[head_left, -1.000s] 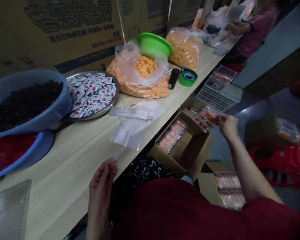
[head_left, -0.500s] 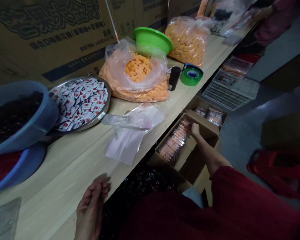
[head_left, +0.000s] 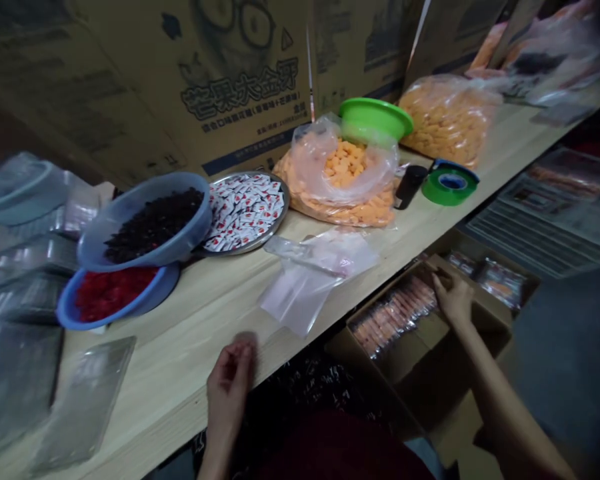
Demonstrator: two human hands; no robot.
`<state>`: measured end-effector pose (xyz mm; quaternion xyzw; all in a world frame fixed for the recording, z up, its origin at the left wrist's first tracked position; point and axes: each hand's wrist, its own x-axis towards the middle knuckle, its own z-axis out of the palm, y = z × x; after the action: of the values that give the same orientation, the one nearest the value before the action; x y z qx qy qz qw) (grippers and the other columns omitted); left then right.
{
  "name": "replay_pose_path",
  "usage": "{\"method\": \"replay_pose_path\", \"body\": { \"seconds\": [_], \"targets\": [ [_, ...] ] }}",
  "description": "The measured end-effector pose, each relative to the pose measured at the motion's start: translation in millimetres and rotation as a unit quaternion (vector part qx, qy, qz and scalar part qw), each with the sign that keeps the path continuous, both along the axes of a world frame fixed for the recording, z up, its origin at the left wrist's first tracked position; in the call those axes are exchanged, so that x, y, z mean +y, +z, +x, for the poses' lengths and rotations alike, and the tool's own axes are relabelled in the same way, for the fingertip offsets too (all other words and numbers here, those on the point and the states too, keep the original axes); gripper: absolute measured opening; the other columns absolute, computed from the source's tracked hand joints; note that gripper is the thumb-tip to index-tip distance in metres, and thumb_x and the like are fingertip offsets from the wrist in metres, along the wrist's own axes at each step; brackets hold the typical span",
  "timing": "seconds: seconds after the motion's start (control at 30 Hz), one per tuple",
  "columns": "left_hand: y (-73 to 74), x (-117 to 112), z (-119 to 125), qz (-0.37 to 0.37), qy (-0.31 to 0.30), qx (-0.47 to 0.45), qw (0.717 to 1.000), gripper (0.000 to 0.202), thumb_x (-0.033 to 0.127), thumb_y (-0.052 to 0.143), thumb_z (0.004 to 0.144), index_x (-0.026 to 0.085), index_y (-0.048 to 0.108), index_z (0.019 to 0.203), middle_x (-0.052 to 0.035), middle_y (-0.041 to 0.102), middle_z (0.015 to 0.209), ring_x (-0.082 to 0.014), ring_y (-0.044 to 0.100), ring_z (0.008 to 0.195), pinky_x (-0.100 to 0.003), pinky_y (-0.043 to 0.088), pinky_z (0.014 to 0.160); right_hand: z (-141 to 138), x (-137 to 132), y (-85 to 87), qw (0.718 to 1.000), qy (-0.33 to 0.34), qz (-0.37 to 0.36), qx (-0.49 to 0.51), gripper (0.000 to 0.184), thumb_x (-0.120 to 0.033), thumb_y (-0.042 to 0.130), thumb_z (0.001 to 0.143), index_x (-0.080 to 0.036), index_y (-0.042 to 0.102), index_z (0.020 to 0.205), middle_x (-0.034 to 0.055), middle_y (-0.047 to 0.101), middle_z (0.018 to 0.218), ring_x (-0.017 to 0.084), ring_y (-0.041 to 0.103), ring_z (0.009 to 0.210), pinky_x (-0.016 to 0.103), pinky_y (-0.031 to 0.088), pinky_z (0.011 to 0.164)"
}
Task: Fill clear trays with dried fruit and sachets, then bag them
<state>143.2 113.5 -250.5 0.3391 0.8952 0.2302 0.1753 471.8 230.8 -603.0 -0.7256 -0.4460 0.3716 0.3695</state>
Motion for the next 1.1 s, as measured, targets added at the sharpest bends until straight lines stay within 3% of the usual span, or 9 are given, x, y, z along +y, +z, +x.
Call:
{"method": "replay_pose_path", "body": {
  "seconds": [0.1, 0.2, 0.33, 0.5, 0.6, 0.73, 0.87, 0.97, 1.1],
  "targets": [
    [-12.4, 22, 11, -0.011, -0.196, 0.150, 0.969, 0.035, 0.048, 0.065, 0.090, 0.022, 0.066, 0.113, -0.0099, 0.066, 0.118, -0.0252, 0.060, 0.111, -0.040, 0.049, 0.100, -29, 25, 55.0, 0.989, 0.043, 0.122, 0.067, 0.039, -0.050, 0.056, 0.094, -0.019, 0.071, 0.113, 0.0118, 0.071, 0.110, 0.027, 0.066, 0.105, 0.047, 0.051, 0.099],
    [-37.6, 52, 25, -0.070, -0.370, 0.258, 0.890, 0.052, 0.049, 0.066, 0.089, 0.024, 0.058, 0.134, -0.0128, 0.050, 0.148, -0.0324, 0.042, 0.139, -0.050, 0.035, 0.115, -92, 62, 112.1, 0.952, 0.207, 0.206, 0.091, 0.039, -0.049, 0.066, 0.090, -0.021, 0.071, 0.116, 0.0120, 0.069, 0.119, 0.030, 0.059, 0.118, 0.050, 0.043, 0.108],
    [-72.9, 80, 28, -0.206, -0.435, 0.292, 0.826, 0.073, 0.059, 0.064, 0.088, 0.027, 0.043, 0.150, -0.0093, 0.028, 0.165, -0.0367, 0.019, 0.152, -0.057, 0.022, 0.121, -172, 100, 149.7, 0.917, 0.376, 0.122, 0.056, 0.067, -0.030, 0.081, 0.076, -0.017, 0.059, 0.138, 0.0171, 0.062, 0.130, 0.036, 0.054, 0.122, 0.051, 0.041, 0.107],
    [-83.1, 89, 11, -0.229, -0.423, 0.282, 0.830, 0.067, 0.056, 0.051, 0.095, 0.027, 0.036, 0.154, -0.0068, 0.026, 0.166, -0.0327, 0.019, 0.153, -0.054, 0.017, 0.123, -196, 117, 142.5, 0.916, 0.389, 0.079, 0.065, 0.069, -0.020, 0.080, 0.070, -0.015, 0.059, 0.136, 0.0143, 0.068, 0.116, 0.030, 0.062, 0.107, 0.040, 0.050, 0.094],
    [-76.9, 99, 1, -0.212, -0.336, 0.312, 0.863, 0.077, 0.060, 0.058, 0.089, 0.021, 0.035, 0.153, -0.0136, 0.036, 0.159, -0.0337, 0.029, 0.146, -0.050, 0.024, 0.118, -181, 124, 127.7, 0.929, 0.356, 0.067, 0.079, 0.068, -0.026, 0.077, 0.073, -0.012, 0.058, 0.136, 0.0143, 0.067, 0.119, 0.027, 0.063, 0.105, 0.038, 0.051, 0.094],
    [-69.9, 130, -8, -0.293, -0.240, 0.301, 0.875, 0.073, 0.061, 0.074, 0.073, 0.015, 0.056, 0.127, -0.0176, 0.054, 0.133, -0.0374, 0.045, 0.126, -0.049, 0.037, 0.104, -153, 131, 103.3, 0.958, 0.254, 0.061, 0.122, 0.069, -0.032, 0.072, 0.071, -0.008, 0.058, 0.134, 0.0157, 0.066, 0.119, 0.028, 0.064, 0.102, 0.041, 0.052, 0.091],
    [-68.5, 160, -7, -0.329, -0.268, 0.234, 0.875, 0.028, 0.034, 0.061, 0.087, 0.019, 0.063, 0.110, -0.0125, 0.064, 0.122, -0.0307, 0.054, 0.120, -0.040, 0.041, 0.097, -131, 124, 83.8, 0.960, 0.187, 0.071, 0.194, 0.065, -0.037, 0.073, 0.065, -0.012, 0.066, 0.125, 0.0115, 0.071, 0.108, 0.027, 0.064, 0.091, 0.041, 0.053, 0.084],
    [-73.9, 180, -1, -0.312, -0.288, 0.215, 0.880, 0.025, 0.023, 0.051, 0.092, 0.023, 0.061, 0.115, -0.0083, 0.069, 0.114, -0.0247, 0.061, 0.109, -0.035, 0.043, 0.093, -121, 115, 77.7, 0.958, 0.171, 0.084, 0.215, 0.066, -0.039, 0.073, 0.066, -0.014, 0.066, 0.126, 0.0105, 0.071, 0.110, 0.026, 0.064, 0.092, 0.040, 0.053, 0.085],
    [-90.8, 209, 7, -0.265, -0.310, 0.220, 0.886, 0.026, 0.020, 0.054, 0.093, 0.018, 0.059, 0.118, -0.0130, 0.066, 0.118, -0.0261, 0.060, 0.113, -0.036, 0.043, 0.097, -117, 110, 76.3, 0.960, 0.159, 0.088, 0.215, 0.068, -0.040, 0.073, 0.067, -0.013, 0.063, 0.129, 0.0131, 0.068, 0.118, 0.027, 0.063, 0.100, 0.041, 0.051, 0.090]
  ]
}}
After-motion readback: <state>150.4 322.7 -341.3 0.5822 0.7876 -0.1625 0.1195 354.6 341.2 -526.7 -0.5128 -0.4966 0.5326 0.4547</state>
